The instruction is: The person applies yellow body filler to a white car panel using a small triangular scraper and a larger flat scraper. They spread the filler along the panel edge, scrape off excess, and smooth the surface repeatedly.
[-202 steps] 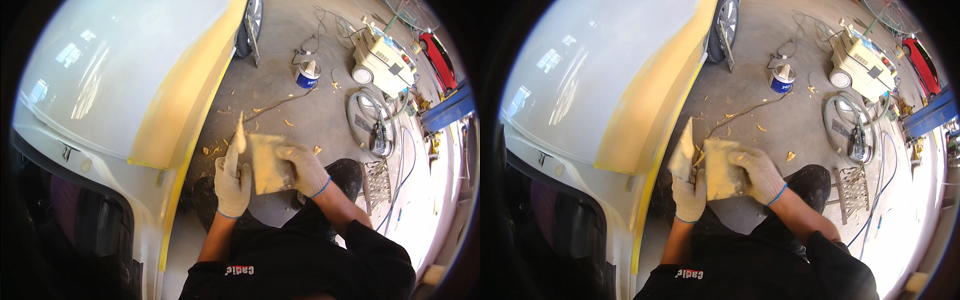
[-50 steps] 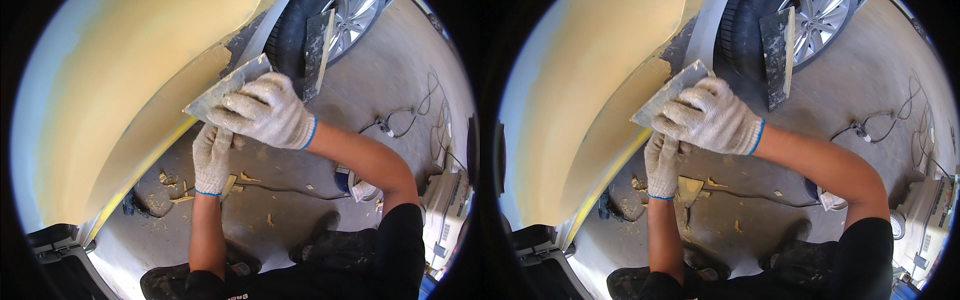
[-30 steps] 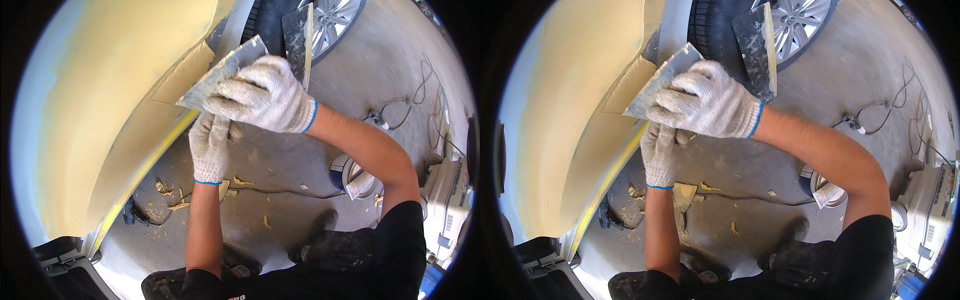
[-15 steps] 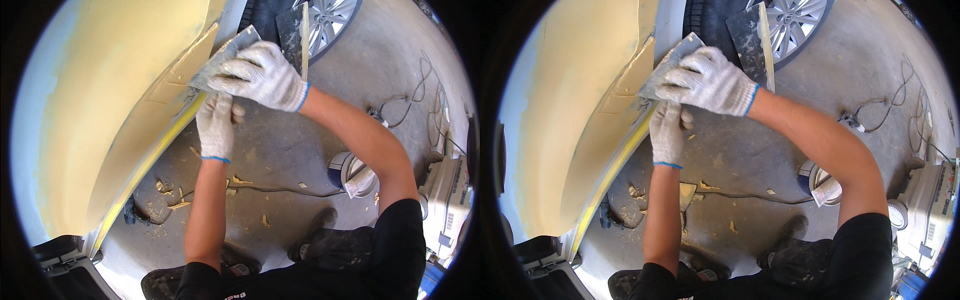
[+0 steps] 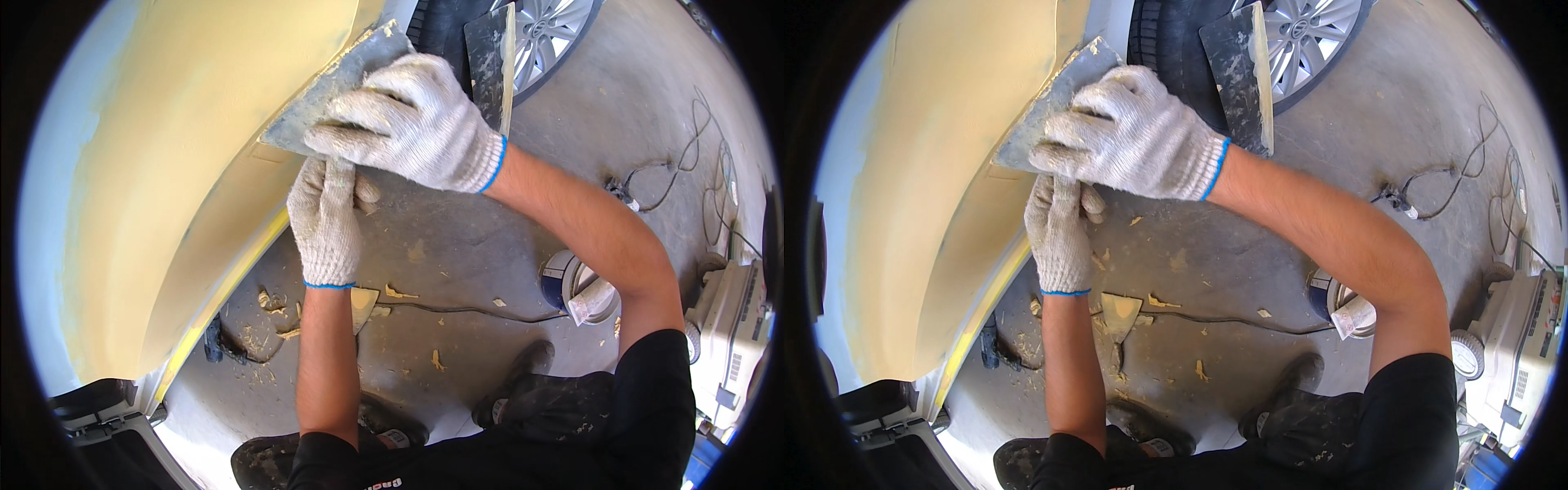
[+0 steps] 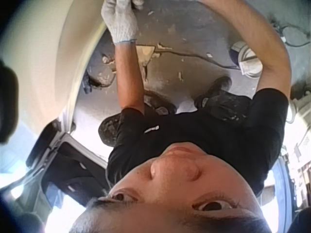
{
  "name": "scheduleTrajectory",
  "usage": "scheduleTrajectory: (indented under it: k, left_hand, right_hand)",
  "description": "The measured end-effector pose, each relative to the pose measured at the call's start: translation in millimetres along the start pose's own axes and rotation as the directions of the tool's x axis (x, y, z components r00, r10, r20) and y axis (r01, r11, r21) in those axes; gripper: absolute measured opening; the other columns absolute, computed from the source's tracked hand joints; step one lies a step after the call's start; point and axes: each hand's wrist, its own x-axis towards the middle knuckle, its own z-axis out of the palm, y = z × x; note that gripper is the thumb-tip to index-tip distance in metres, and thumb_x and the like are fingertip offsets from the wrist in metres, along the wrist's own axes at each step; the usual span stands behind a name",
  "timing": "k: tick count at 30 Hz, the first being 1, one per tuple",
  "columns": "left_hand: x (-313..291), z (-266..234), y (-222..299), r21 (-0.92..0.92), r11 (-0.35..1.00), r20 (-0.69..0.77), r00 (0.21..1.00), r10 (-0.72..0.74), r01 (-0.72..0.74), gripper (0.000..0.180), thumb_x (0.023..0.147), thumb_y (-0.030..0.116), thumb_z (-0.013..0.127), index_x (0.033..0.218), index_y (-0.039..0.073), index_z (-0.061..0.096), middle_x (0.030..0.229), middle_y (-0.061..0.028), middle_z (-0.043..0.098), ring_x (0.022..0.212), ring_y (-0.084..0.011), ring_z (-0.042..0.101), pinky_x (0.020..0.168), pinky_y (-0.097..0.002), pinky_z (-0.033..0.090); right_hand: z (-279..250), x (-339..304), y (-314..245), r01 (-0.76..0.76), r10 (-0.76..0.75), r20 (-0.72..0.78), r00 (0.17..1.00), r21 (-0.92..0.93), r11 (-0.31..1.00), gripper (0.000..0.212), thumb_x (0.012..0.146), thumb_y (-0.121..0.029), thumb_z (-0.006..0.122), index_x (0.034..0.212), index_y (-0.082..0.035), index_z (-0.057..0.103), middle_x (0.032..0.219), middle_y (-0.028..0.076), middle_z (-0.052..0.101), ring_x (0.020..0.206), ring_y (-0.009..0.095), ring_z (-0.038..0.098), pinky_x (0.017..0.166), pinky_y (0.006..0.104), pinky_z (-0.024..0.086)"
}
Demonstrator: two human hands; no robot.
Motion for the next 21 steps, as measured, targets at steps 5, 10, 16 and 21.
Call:
scheduleTrajectory:
  k: [5,10,16,21]
  left_hand:
    - [-2,-4,-7,0.039,0.999,0.017,1.000,-0.009,0.009,0.031,0.107,0.029,0.062,0.091,0.002,0.063,0.067,-0.0020,0.062,0.059,-0.0089,0.054,0.058,-0.0259,0.044]
    - [-16,-3,5,0.066,0.998,0.000,1.000,-0.023,0.023,0.032,0.107,0.029,0.061,0.089,0.004,0.063,0.068,-0.0025,0.063,0.060,-0.0087,0.054,0.058,-0.0258,0.044]
    - [-8,-5,8,0.134,0.991,0.008,1.000,0.025,-0.026,0.034,0.107,0.029,0.060,0.085,0.003,0.062,0.068,-0.0032,0.064,0.060,-0.0091,0.054,0.058,-0.0261,0.044]
    - [-4,-4,10,0.084,0.996,-0.007,1.000,0.020,-0.020,0.034,0.107,0.029,0.061,0.085,0.003,0.062,0.067,-0.0034,0.064,0.060,-0.0088,0.054,0.058,-0.0261,0.044]
  right_hand:
    - [3,-7,-6,-0.027,0.027,0.025,0.999,0.015,1.000,0.034,0.085,-0.030,0.065,0.118,-0.035,0.073,0.117,-0.009,0.064,0.107,0.017,0.059,0.095,0.0430,0.047]
    - [-7,-4,-12,-0.037,0.037,-0.003,0.999,0.011,0.999,0.036,0.081,-0.030,0.066,0.116,-0.035,0.074,0.117,-0.009,0.064,0.106,0.017,0.060,0.091,0.0417,0.047]
    - [-1,0,-6,-0.026,0.026,-0.024,0.999,-0.005,1.000,0.036,0.082,-0.029,0.066,0.116,-0.034,0.074,0.116,-0.009,0.064,0.105,0.017,0.060,0.091,0.0415,0.047]
    - [5,3,-5,-0.020,0.019,-0.039,0.999,-0.022,1.000,0.035,0.082,-0.029,0.066,0.115,-0.035,0.074,0.114,-0.009,0.064,0.103,0.017,0.060,0.090,0.0405,0.048]
